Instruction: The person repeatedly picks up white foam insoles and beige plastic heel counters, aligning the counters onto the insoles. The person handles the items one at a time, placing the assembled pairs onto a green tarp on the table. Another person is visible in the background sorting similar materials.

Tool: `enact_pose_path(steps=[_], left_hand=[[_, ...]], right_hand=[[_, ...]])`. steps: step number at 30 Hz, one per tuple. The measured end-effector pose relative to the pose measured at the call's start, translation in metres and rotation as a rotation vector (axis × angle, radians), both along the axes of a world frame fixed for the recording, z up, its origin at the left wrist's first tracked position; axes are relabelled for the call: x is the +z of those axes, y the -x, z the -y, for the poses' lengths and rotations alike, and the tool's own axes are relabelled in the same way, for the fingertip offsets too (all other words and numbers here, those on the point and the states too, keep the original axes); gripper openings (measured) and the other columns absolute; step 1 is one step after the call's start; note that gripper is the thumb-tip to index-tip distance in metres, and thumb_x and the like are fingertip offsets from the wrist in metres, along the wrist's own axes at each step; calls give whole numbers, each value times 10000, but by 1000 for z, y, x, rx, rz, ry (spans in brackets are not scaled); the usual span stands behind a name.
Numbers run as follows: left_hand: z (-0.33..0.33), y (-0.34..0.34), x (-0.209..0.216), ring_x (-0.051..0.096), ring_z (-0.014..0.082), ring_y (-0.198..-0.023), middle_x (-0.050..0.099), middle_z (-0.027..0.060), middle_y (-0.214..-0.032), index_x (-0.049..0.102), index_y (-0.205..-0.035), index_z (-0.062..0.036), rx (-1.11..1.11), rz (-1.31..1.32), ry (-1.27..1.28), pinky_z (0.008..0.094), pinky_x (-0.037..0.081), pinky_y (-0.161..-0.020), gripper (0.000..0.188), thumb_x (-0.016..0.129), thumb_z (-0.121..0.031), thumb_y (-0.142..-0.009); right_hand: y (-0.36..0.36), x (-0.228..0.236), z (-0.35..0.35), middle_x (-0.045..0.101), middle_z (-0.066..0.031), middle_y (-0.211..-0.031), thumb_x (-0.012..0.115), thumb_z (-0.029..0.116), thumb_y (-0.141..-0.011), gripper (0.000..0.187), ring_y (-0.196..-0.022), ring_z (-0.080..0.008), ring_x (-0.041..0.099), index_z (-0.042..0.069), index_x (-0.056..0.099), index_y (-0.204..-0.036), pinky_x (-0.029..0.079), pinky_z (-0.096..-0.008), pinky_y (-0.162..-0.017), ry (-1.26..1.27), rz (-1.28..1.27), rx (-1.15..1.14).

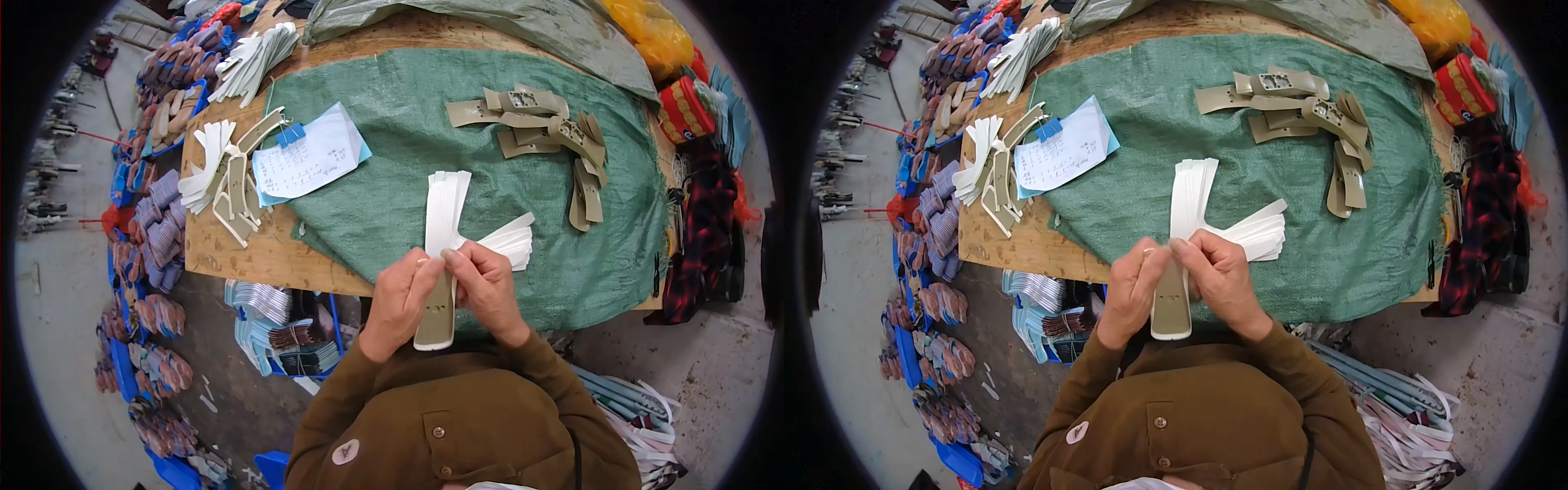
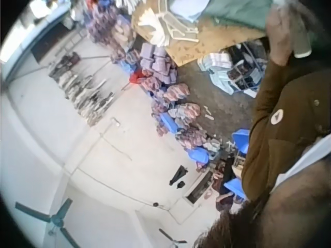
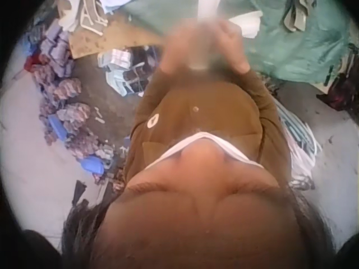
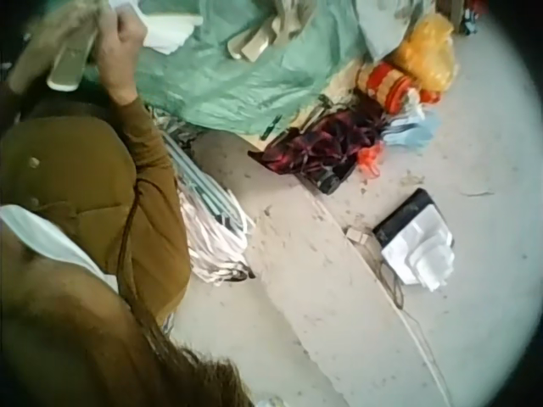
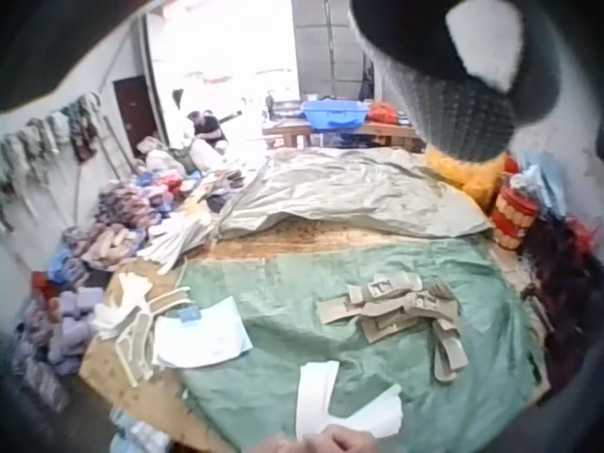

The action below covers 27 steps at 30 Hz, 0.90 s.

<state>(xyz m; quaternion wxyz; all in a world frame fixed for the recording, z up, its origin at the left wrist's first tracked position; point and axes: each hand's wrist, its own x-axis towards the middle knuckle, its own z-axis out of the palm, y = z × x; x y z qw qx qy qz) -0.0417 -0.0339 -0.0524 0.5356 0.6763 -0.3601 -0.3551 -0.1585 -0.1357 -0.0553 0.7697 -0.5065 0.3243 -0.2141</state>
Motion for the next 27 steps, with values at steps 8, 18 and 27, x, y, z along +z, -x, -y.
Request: enact_pose_path(steps=[8, 18, 27], left_hand=[[12, 15, -13, 356, 18, -661, 416, -72, -715, 498, -770, -75, 325, -291, 202, 199, 314, -561, 297, 510, -233, -1021], [6, -13, 16, 619, 87, -679, 618, 42, -734, 629, -972, -21, 66, 282, 125, 246, 474, -563, 327, 706, -327, -886], [-12, -31, 25, 589, 88, -501, 610, 38, -581, 661, -823, -2, -744, -180, -268, 250, 442, -464, 266, 721, -256, -874]], right_hand=[[12, -17, -12, 507, -5, -602, 648, 218, -921, 261, -554, -66, 429, 12, 562, -785, 371, -273, -496, 378, -44, 213], [38, 16, 56, 597, 7, -735, 631, 209, -932, 185, -657, -31, 511, 24, 613, -939, 399, -211, -571, 211, -131, 727], [39, 17, 34, 542, 59, -761, 632, 210, -944, 184, -653, -10, 470, 72, 512, -962, 348, -200, -542, -211, 48, 771]])
